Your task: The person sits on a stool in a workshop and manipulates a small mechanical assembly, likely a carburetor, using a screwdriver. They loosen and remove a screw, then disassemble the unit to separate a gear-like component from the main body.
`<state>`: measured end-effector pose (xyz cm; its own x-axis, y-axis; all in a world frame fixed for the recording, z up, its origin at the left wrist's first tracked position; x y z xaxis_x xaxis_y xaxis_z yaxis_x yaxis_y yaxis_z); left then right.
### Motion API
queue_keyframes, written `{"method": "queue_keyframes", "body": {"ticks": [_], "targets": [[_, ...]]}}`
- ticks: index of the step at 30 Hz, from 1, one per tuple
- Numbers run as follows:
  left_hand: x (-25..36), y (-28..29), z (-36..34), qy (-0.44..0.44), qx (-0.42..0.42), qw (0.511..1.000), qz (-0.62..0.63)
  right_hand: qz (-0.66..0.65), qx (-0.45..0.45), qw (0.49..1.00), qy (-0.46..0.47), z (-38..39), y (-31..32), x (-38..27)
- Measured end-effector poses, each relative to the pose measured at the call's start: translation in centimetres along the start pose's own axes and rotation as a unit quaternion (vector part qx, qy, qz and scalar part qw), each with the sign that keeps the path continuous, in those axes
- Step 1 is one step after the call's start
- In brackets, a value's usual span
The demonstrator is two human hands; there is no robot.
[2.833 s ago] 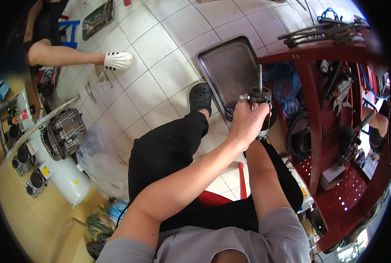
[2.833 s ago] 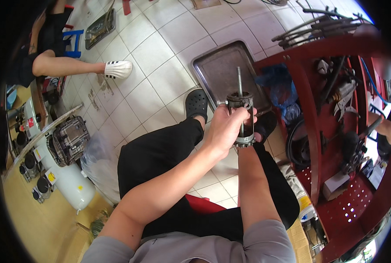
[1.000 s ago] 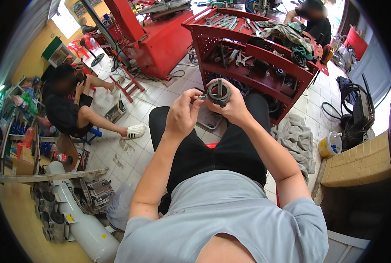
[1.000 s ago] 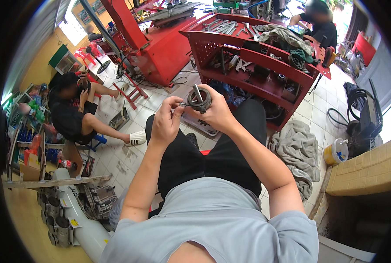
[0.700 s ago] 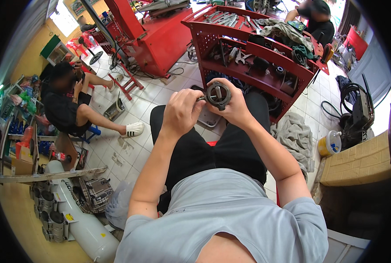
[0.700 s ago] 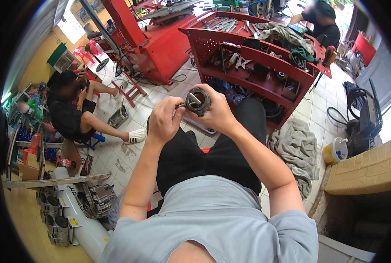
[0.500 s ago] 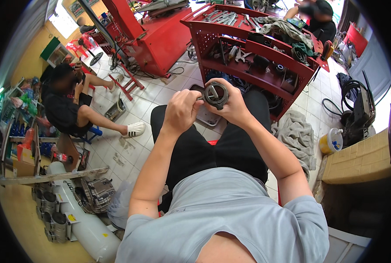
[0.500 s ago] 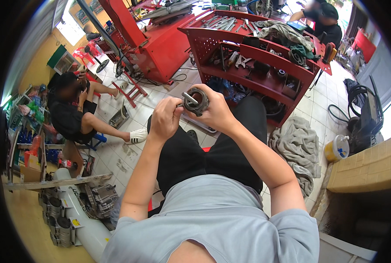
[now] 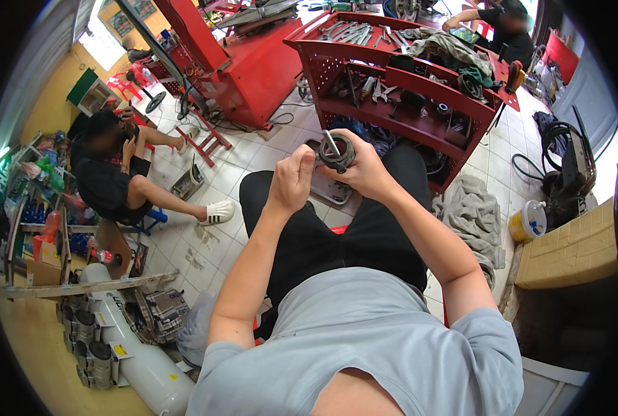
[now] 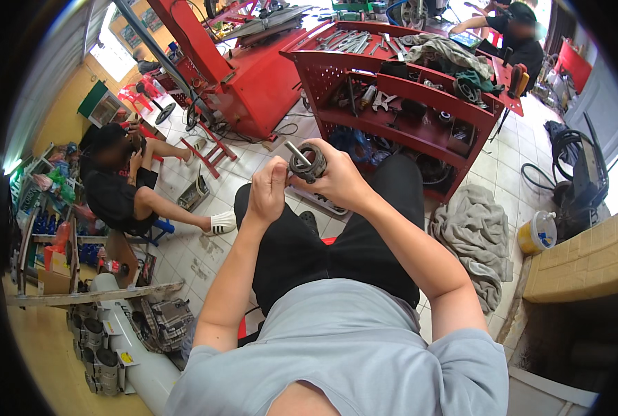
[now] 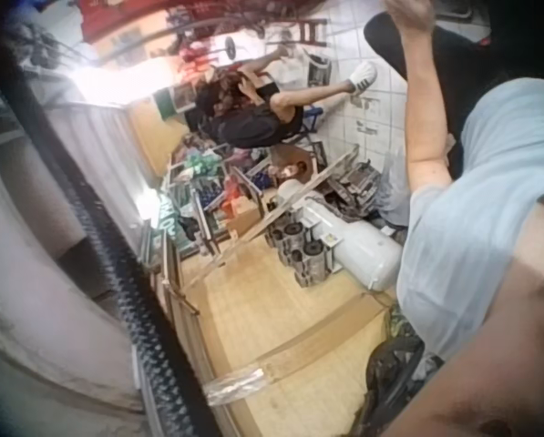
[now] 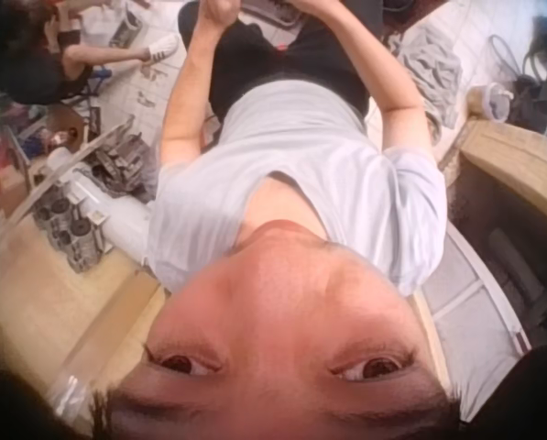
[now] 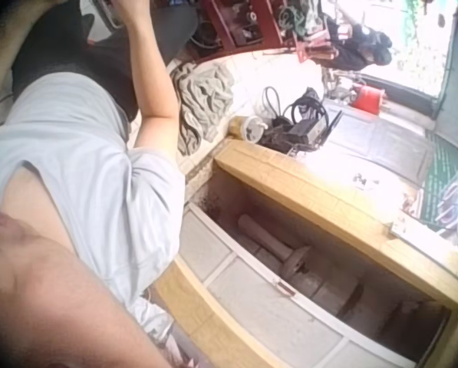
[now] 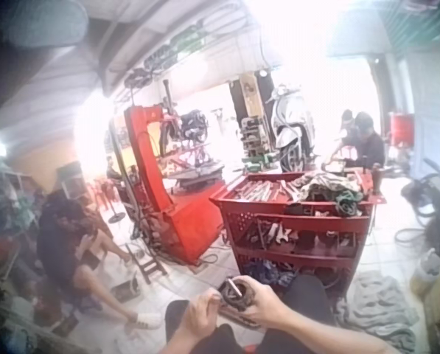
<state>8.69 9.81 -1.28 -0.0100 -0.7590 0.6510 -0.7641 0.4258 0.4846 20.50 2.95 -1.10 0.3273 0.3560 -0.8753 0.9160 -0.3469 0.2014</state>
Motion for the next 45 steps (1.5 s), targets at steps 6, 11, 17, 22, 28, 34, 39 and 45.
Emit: {"method": "queue_keyframes", "body": {"ticks": [6,11,17,22,28,34,39,45], "targets": [[-0.9,0.1,-0.5,0.051,-0.021,0.998,0.024,-0.012,-0.015,0.999,-0.038,0.0,0.2,0.7],[1.6,0.7,-0.4,-0.012,0.038,0.993,0.107,-0.035,-0.011,0.999,-0.035,-0.2,0.1,1.5],[-1.4,-0.2,0.2,0.072,0.023,0.988,0.138,-0.055,-0.008,0.997,-0.053,-0.3,0.0,1.7],[-1.8,-0.6,-0.1,0.057,0.023,0.991,0.118,-0.046,-0.014,0.997,-0.053,-0.4,0.0,2.0],[-0.6,-0.4,0.0,0.066,0.046,0.99,0.116,-0.064,-0.008,0.995,-0.073,-0.5,0.3,2.2],[-2.1,-1.1,0.1,0.069,-0.006,0.994,0.087,-0.068,-0.009,0.996,-0.064,-0.5,0.1,2.2],[-0.5,-0.7,-0.2,0.067,0.088,0.989,0.103,-0.06,0.0,0.996,-0.067,-0.4,0.2,2.4],[-2.3,-1.0,-0.4,0.088,0.027,0.995,0.04,-0.039,-0.009,0.997,-0.061,-0.5,0.2,1.6]]}}
Point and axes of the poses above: each hand's wrist, its own z-axis away from the middle knuckle, its own y-axis out of the back of the hand, x = y × z, the point moved 8 cm from there along -z, towards the middle knuckle, and after that the axes turned 1 degree about -y, right-handed, at the moved point
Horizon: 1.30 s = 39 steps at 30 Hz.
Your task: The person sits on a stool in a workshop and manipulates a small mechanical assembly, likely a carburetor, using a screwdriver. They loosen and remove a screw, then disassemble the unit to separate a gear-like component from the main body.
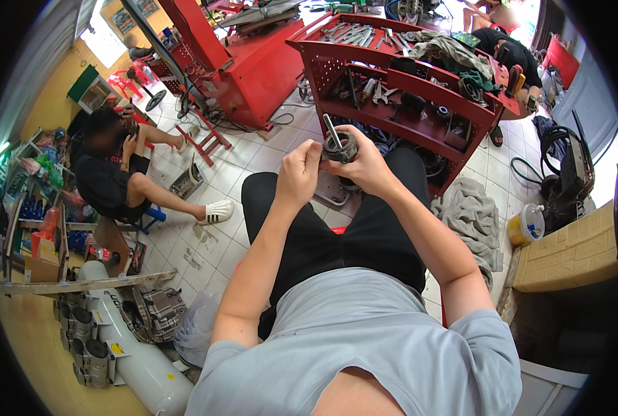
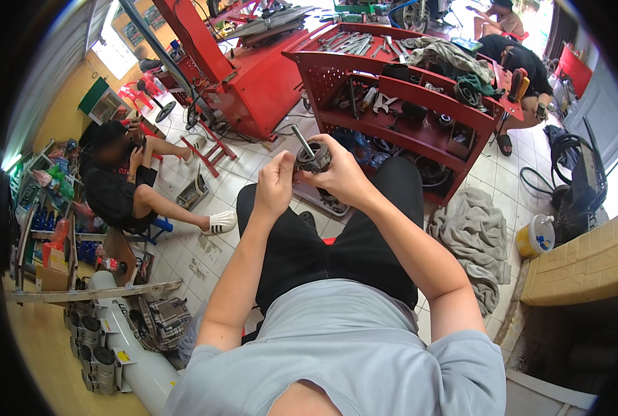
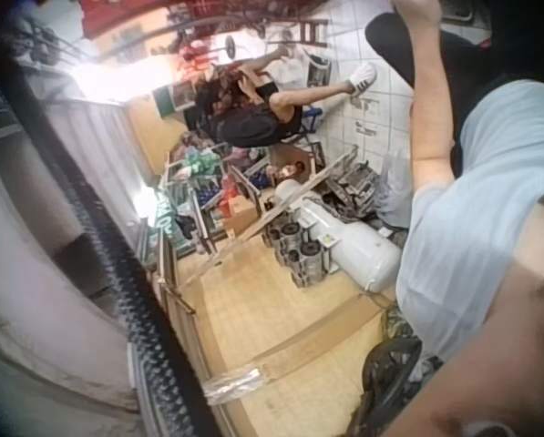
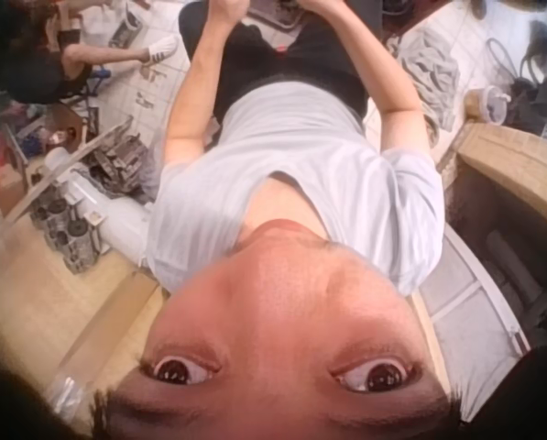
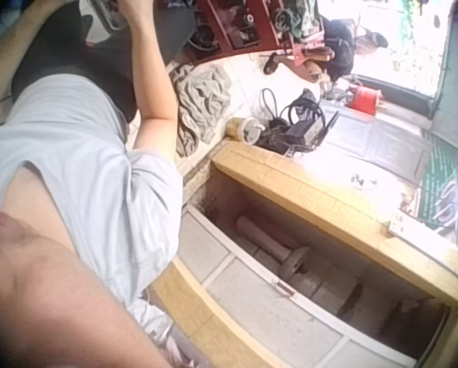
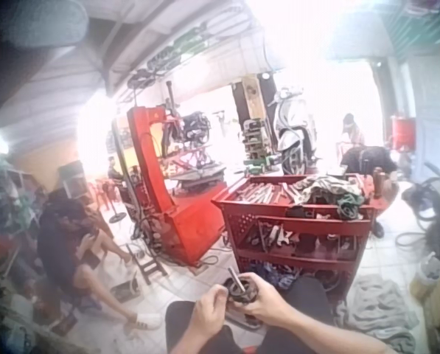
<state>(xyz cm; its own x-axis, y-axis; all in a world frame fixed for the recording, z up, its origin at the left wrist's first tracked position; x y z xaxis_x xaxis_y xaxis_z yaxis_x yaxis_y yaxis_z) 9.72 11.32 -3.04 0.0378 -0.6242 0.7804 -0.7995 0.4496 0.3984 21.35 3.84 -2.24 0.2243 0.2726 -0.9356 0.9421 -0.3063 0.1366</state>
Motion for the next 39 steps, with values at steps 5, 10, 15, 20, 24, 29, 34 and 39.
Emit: {"method": "queue_keyframes", "body": {"ticks": [5,10,15,20,24,29,34,39], "targets": [[1.5,0.4,-0.2,-0.031,0.04,0.988,0.143,-0.028,0.011,0.999,-0.014,-0.2,0.3,1.0],[0.7,0.2,-0.1,-0.029,-0.01,0.996,0.079,-0.04,0.003,0.999,-0.02,-0.3,0.2,1.2],[-0.6,0.1,-0.2,0.019,-0.036,0.996,0.075,-0.023,-0.006,1.0,-0.012,-0.2,0.0,0.9],[0.8,0.6,0.1,-0.039,0.02,0.994,0.105,-0.036,-0.003,0.999,-0.026,-0.2,0.2,0.4],[0.0,0.7,-0.1,-0.012,-0.025,0.997,0.074,-0.08,-0.015,0.996,-0.04,-0.2,0.0,0.5],[0.9,0.6,-0.1,-0.005,0.014,0.989,0.147,-0.063,-0.013,0.997,-0.038,-0.2,0.1,0.8],[0.8,0.6,-0.3,-0.013,-0.017,0.998,0.052,-0.071,-0.005,0.996,-0.05,-0.2,0.2,0.7],[0.2,0.4,-0.5,0.018,-0.009,1.0,-0.001,-0.021,0.016,0.999,-0.039,-0.8,0.2,2.5]]}}
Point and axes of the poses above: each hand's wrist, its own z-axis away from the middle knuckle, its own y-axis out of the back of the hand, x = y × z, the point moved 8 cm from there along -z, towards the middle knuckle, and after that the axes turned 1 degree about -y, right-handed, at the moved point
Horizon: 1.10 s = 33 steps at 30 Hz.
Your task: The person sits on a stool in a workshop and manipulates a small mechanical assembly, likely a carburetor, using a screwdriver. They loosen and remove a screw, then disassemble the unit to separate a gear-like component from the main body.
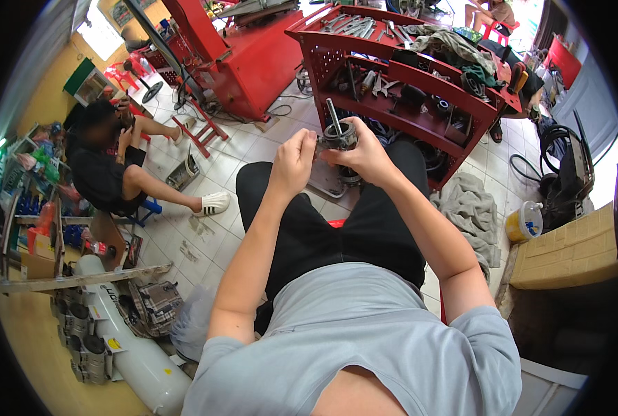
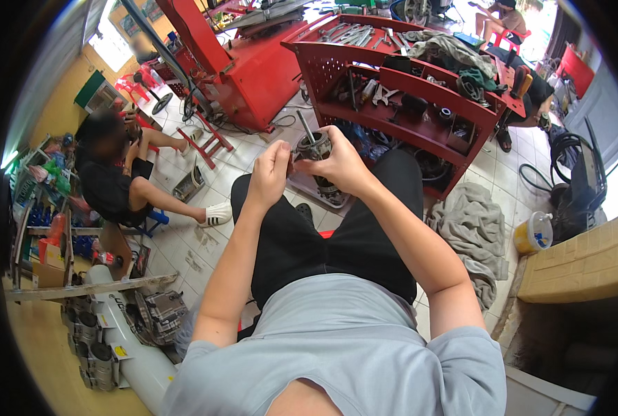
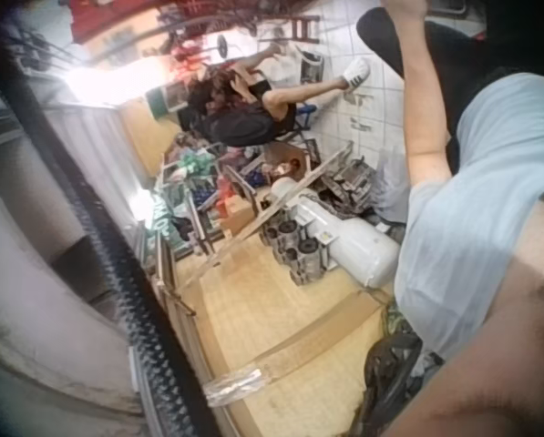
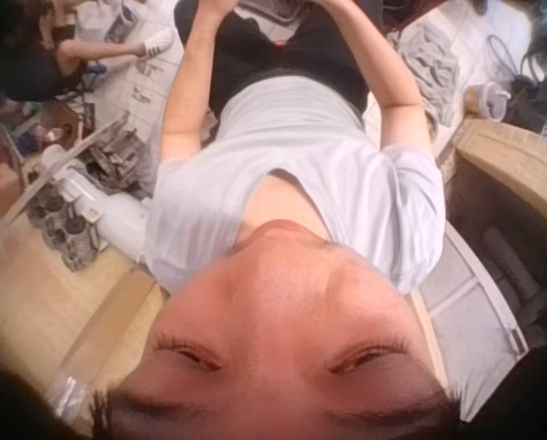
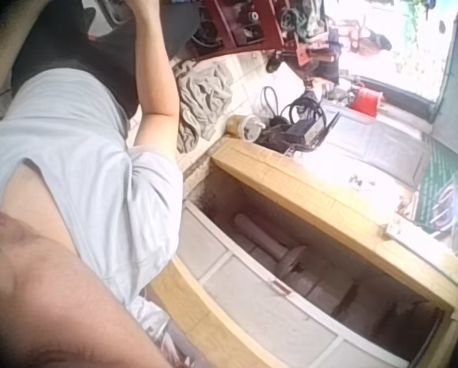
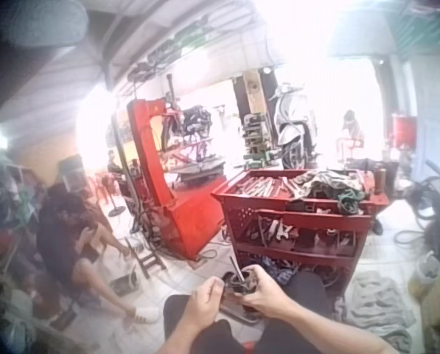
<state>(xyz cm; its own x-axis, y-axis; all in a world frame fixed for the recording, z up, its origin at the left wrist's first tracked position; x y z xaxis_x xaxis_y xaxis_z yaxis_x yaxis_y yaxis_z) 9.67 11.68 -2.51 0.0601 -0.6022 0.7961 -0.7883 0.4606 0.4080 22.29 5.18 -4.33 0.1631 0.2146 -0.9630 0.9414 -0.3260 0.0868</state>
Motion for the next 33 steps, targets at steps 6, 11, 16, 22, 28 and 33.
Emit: {"method": "queue_keyframes", "body": {"ticks": [6,11,16,22,28,33], "targets": [[-4.1,-0.5,-2.2,0.03,0.067,0.997,-0.012,-0.146,-0.013,0.987,-0.067,-2.3,0.1,3.5],[-9.4,-1.2,-4.8,0.092,0.095,0.991,0.016,-0.174,-0.008,0.97,-0.171,-5.8,0.0,7.8],[-14.8,-2.6,-7.8,0.147,0.096,0.984,0.021,-0.245,-0.021,0.945,-0.214,-9.0,0.0,12.9],[-20.8,-3.8,-12.2,0.207,0.082,0.975,0.009,-0.283,0.013,0.935,-0.212,-14.1,0.8,18.1],[-26.2,-5.8,-12.5,0.267,0.044,0.963,-0.024,-0.24,0.005,0.935,-0.261,-17.0,1.3,25.3],[-29.9,-7.4,-12.0,0.239,0.076,0.967,0.04,-0.267,0.009,0.919,-0.29,-16.7,0.8,28.1]]}}
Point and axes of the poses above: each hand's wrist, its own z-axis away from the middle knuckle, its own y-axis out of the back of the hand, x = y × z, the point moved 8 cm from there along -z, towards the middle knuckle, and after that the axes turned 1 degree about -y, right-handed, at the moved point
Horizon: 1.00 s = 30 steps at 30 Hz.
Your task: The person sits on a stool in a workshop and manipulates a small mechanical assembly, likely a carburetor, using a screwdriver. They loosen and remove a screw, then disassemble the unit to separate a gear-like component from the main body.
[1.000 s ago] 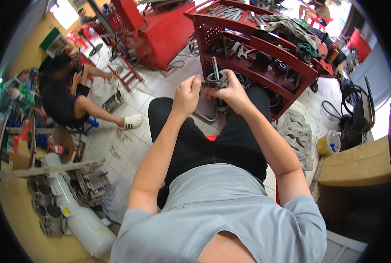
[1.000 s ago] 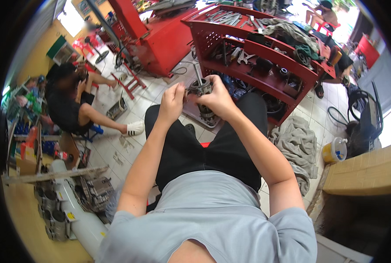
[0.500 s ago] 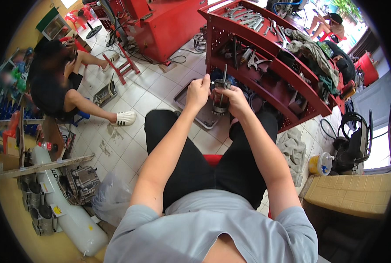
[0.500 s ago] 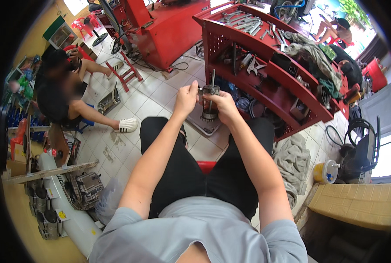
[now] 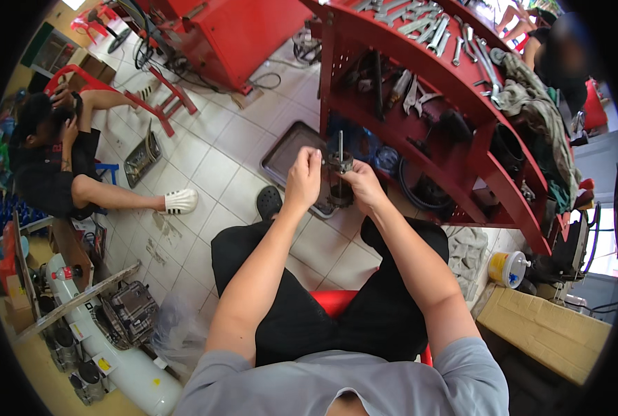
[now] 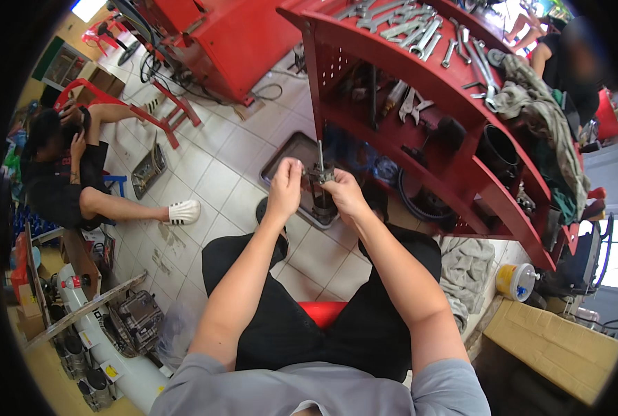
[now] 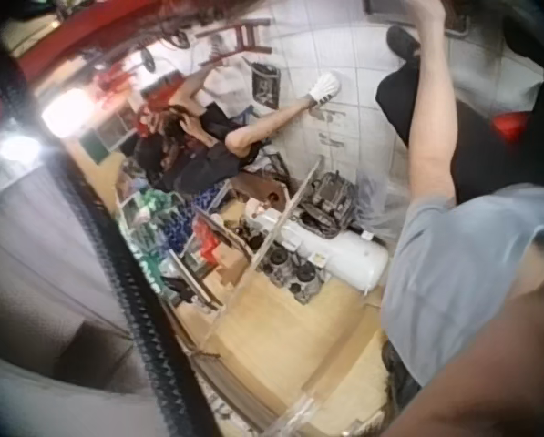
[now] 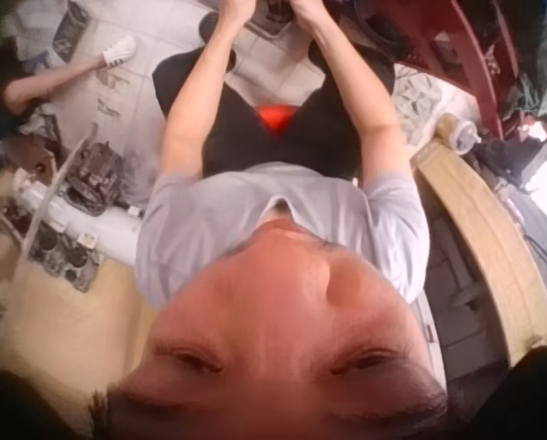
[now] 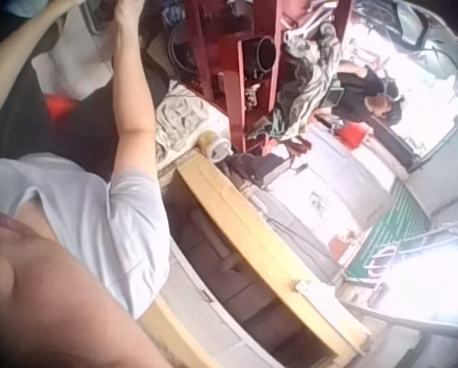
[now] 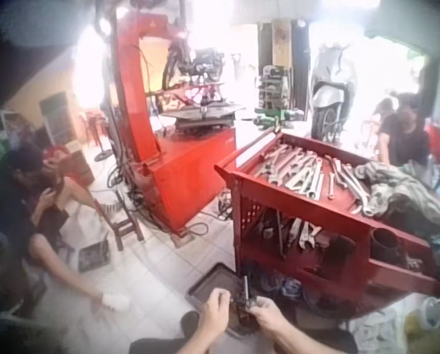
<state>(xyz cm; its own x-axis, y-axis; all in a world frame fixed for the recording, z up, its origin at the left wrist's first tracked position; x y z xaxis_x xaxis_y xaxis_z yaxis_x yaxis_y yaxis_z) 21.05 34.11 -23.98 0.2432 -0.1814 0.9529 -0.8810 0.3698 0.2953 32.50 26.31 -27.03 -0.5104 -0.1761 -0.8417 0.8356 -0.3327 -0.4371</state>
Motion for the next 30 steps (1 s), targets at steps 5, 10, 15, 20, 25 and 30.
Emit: {"method": "queue_keyframes", "body": {"ticks": [5,10,15,20,25,30], "targets": [[0.2,-1.1,-1.5,-0.014,-0.103,0.958,0.268,-0.002,0.003,1.0,0.002,-1.7,0.5,-1.4],[-0.7,-1.2,-1.7,0.014,-0.142,0.974,0.174,0.012,0.021,1.0,-0.005,-1.5,1.1,-2.1],[-1.1,-0.8,-1.7,0.106,-0.175,0.979,0.017,0.021,-0.003,1.0,-0.017,-1.2,1.4,-1.5],[0.3,-0.3,-1.8,0.015,-0.095,0.981,0.171,0.024,0.009,1.0,-0.018,-1.3,1.4,-1.8],[-0.4,-0.5,-1.8,0.033,-0.143,0.985,0.088,0.039,0.001,0.999,-0.013,-1.1,1.8,-1.8],[-0.5,-0.6,-1.8,0.036,-0.129,0.99,0.044,0.033,0.0,0.999,-0.013,-1.1,1.7,-1.4]]}}
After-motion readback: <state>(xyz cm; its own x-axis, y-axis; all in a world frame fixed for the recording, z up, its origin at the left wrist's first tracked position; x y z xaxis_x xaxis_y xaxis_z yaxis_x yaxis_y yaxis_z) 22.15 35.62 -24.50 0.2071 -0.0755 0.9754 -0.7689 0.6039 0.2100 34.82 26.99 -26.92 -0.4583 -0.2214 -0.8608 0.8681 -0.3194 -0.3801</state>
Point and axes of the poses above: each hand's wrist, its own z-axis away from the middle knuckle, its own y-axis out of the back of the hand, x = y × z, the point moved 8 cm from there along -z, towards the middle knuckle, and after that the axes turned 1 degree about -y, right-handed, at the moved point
